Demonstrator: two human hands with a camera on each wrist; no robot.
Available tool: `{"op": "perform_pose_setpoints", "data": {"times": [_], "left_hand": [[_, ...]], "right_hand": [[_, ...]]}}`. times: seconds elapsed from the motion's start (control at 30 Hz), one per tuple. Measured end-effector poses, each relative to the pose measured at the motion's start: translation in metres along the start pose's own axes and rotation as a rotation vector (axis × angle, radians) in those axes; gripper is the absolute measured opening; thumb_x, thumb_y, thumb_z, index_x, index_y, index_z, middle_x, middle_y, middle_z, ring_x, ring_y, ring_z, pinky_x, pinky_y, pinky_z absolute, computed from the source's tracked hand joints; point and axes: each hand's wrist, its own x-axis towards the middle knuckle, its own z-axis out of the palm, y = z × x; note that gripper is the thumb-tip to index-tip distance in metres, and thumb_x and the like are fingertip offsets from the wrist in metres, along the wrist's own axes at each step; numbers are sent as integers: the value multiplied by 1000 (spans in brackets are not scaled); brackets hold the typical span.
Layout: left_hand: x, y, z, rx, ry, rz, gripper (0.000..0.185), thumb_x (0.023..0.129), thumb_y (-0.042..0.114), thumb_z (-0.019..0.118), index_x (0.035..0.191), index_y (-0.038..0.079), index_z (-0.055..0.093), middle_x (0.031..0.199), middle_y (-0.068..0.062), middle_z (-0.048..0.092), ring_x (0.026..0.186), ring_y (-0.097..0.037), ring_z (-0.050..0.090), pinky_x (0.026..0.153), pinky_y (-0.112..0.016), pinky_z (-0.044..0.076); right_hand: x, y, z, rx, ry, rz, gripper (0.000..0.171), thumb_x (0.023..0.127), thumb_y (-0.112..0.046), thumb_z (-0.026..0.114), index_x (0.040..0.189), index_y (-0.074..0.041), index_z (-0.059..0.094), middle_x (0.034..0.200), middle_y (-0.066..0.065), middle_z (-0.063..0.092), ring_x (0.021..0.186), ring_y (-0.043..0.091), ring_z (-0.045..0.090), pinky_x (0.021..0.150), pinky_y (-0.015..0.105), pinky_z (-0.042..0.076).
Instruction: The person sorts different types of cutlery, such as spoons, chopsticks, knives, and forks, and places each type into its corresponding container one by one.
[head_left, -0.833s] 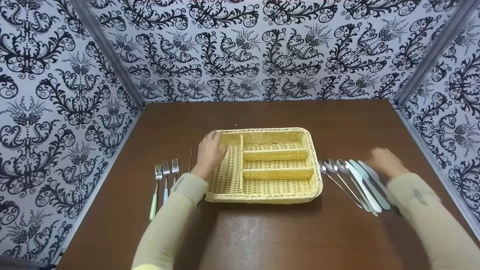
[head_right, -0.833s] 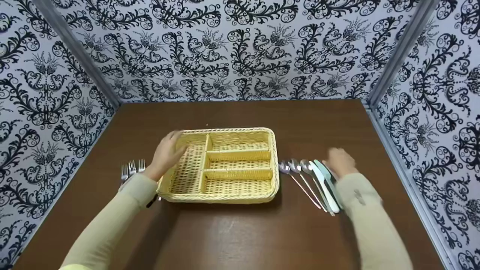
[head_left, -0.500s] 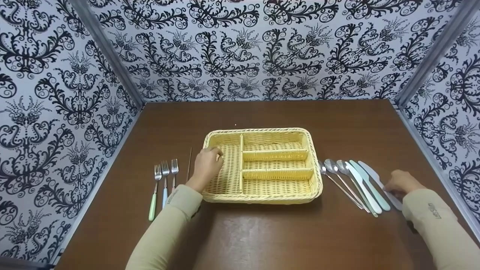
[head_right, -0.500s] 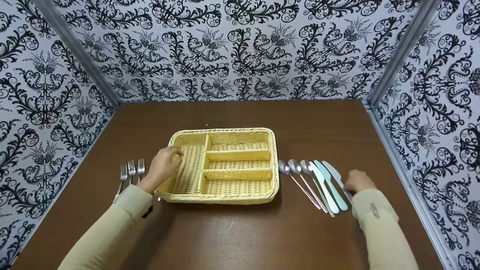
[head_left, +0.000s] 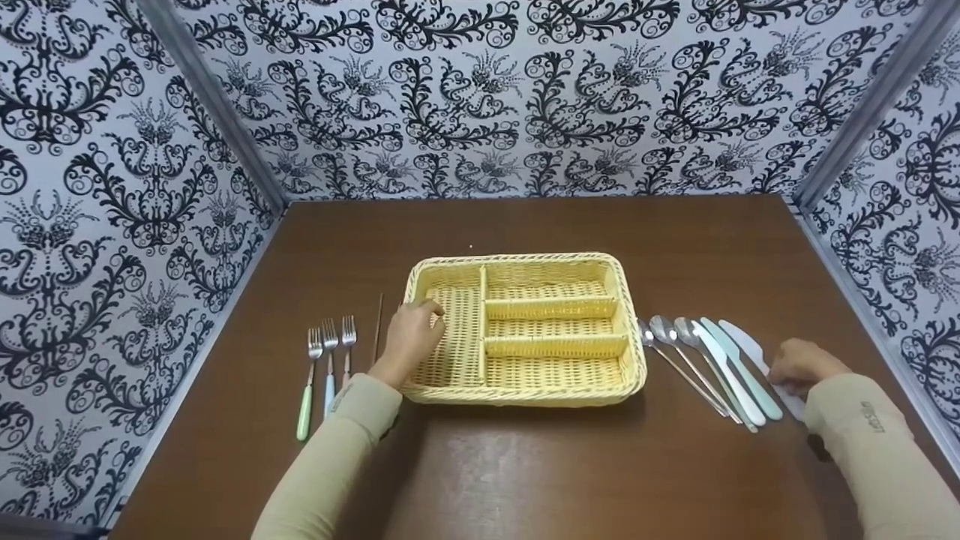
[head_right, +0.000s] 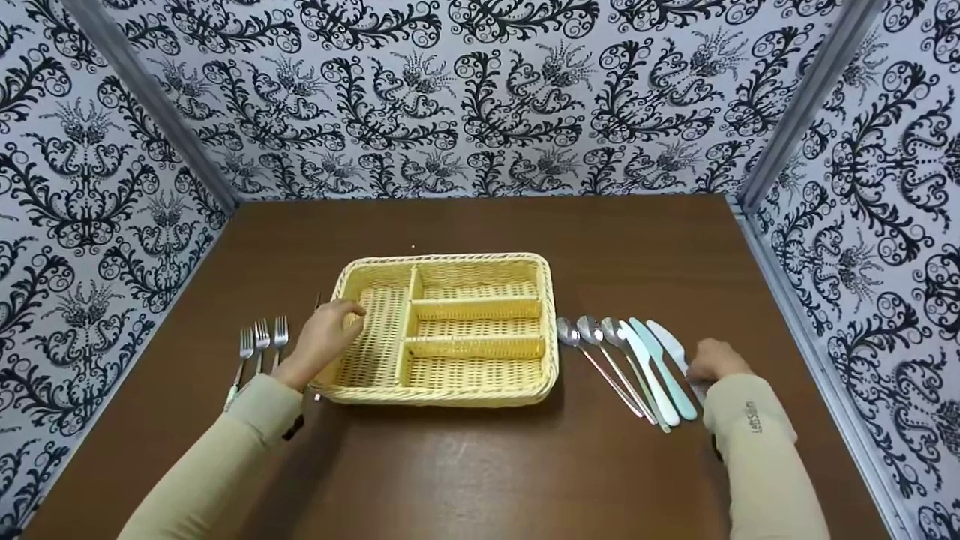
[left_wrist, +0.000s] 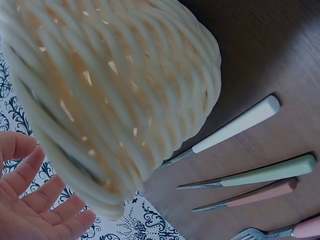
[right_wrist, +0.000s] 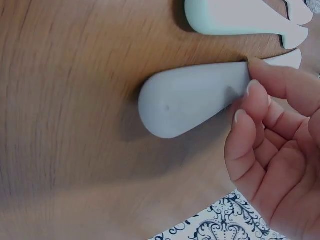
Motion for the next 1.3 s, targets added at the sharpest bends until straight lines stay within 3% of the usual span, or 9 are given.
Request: {"op": "perform_pose_setpoints", "data": {"times": [0.2,0.3,0.43,0.53,0.67,0.8,0.97,1.13,1.3], "left_hand": [[1,1,0,-14,-13,10,15,78,6,56,88,2,67,94,-13,66,84,-33,60,74,-45,48],[1,3,-1,-9,-13,10,14,79,6,57,88,2,67,92,-14,66,83,-33,60,72,-45,48],[1,5,-3,-13,-28,5,16,80,7,57,91,2,67,95,-14,66,85,-33,61,73,-44,49],[2,6,-4,-23,-51,-11,18,81,8,56,94,3,67,98,-13,66,87,-32,62,74,-44,49],[4,8,-6,-32,-64,-24,19,82,8,55,96,3,67,100,-13,66,88,-32,62,74,-44,50],[5,14,-6,-56,-70,-18,20,81,8,54,96,2,66,101,-15,66,93,-31,61,78,-43,49],[7,26,-3,-78,-90,0,20,82,7,55,98,1,65,102,-16,66,96,-31,60,82,-42,48],[6,47,-3,-129,-134,9,25,84,11,55,106,2,64,110,-14,64,105,-30,58,88,-41,46],[4,78,-2,-252,-191,46,29,85,12,55,112,2,60,111,-13,63,104,-27,58,89,-37,46]], "right_hand": [[-4,0,0,51,-22,-26,9,73,-6,58,74,2,53,60,3,52,54,14,53,50,27,46],[-3,0,1,50,-11,-42,5,71,-5,57,68,-2,54,58,2,51,53,14,52,49,27,46],[-3,-1,3,73,3,-58,15,69,-3,55,57,-11,49,52,-2,49,49,12,51,47,26,44],[-3,-1,3,109,53,-64,15,69,-4,54,56,-10,49,49,-4,48,47,11,49,46,25,45],[-2,-10,-1,124,203,-73,15,69,-7,52,54,-10,48,46,-4,45,44,12,45,43,26,41],[-4,-36,-5,189,367,-125,13,75,-8,52,63,-3,50,50,-4,44,45,11,43,43,26,38],[-9,-86,-4,329,488,-217,25,83,-13,58,91,10,55,65,-4,53,56,7,48,51,22,44],[-15,-139,5,524,448,-305,32,83,-13,62,99,13,53,69,-11,57,56,4,55,54,22,50],[-24,-184,23,660,372,-379,25,84,-7,59,97,13,53,64,-10,58,51,4,53,50,22,49]]}}
